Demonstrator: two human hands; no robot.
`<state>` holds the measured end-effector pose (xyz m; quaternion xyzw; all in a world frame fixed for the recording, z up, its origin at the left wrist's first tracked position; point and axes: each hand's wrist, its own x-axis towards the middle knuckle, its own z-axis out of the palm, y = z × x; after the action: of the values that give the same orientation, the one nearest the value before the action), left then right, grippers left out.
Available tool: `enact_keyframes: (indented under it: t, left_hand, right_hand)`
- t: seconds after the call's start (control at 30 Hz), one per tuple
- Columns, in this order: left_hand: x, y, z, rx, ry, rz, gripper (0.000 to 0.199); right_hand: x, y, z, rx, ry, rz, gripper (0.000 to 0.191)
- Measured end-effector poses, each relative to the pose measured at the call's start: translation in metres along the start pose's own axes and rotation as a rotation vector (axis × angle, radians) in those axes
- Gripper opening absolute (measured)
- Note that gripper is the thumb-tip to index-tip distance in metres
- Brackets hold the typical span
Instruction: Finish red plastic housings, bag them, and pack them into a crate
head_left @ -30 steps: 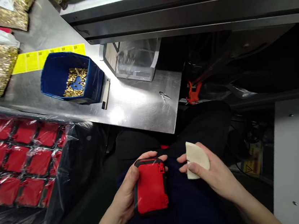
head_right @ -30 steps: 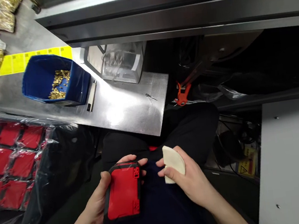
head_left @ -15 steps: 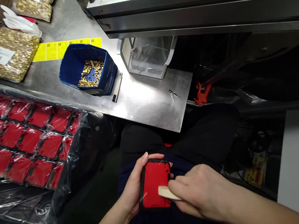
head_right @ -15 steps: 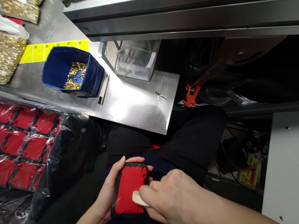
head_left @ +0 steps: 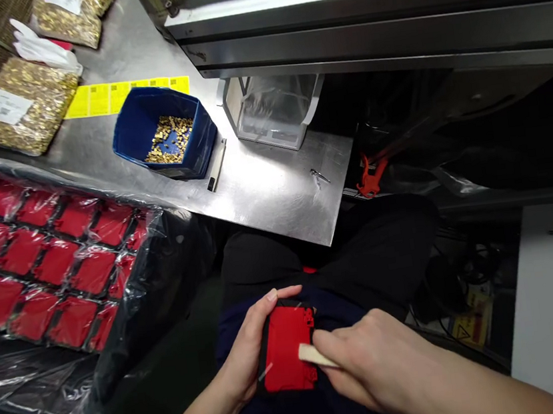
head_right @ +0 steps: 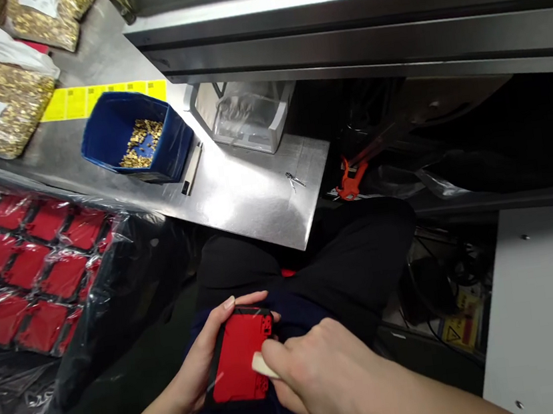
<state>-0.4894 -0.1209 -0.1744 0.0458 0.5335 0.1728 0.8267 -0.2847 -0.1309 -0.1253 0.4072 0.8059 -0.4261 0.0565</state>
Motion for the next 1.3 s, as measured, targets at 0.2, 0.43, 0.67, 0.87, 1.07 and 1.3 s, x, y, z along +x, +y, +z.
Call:
enact_keyframes:
  t: [0.2, 0.43, 0.67, 0.87, 1.07, 1.3]
  left_hand:
    - [0.002, 0.000, 0.001, 0.012, 0.003, 0.001, 0.058]
    - [0.003, 0.001, 0.003, 0.001, 0.034, -0.049, 0.057]
    - [0.005, 0.002, 0.003, 0.023, 0.045, -0.057, 0.057]
    - [0.005, 0.003, 0.001, 0.048, 0.063, -0.051, 0.059]
    - [0.008, 0.007, 0.001, 0.047, 0.068, -0.068, 0.060]
    - [0.011, 0.008, 0.001, 0.048, 0.038, -0.068, 0.057]
  right_hand:
    - [-0.002, -0.006, 0.006, -0.022, -0.010, 0.055, 0.008]
    - [-0.003, -0.012, 0.009, -0.029, -0.008, 0.153, 0.006]
    - [0.002, -0.016, 0.008, -0.019, -0.061, 0.229, 0.004]
    - [0.005, -0.021, 0.003, -0.043, -0.106, 0.260, 0.004]
    - [0.005, -0.024, 0.006, -0.123, -0.062, 0.248, 0.009]
    - [0.005, -0.024, 0.007, -0.117, -0.059, 0.248, 0.009]
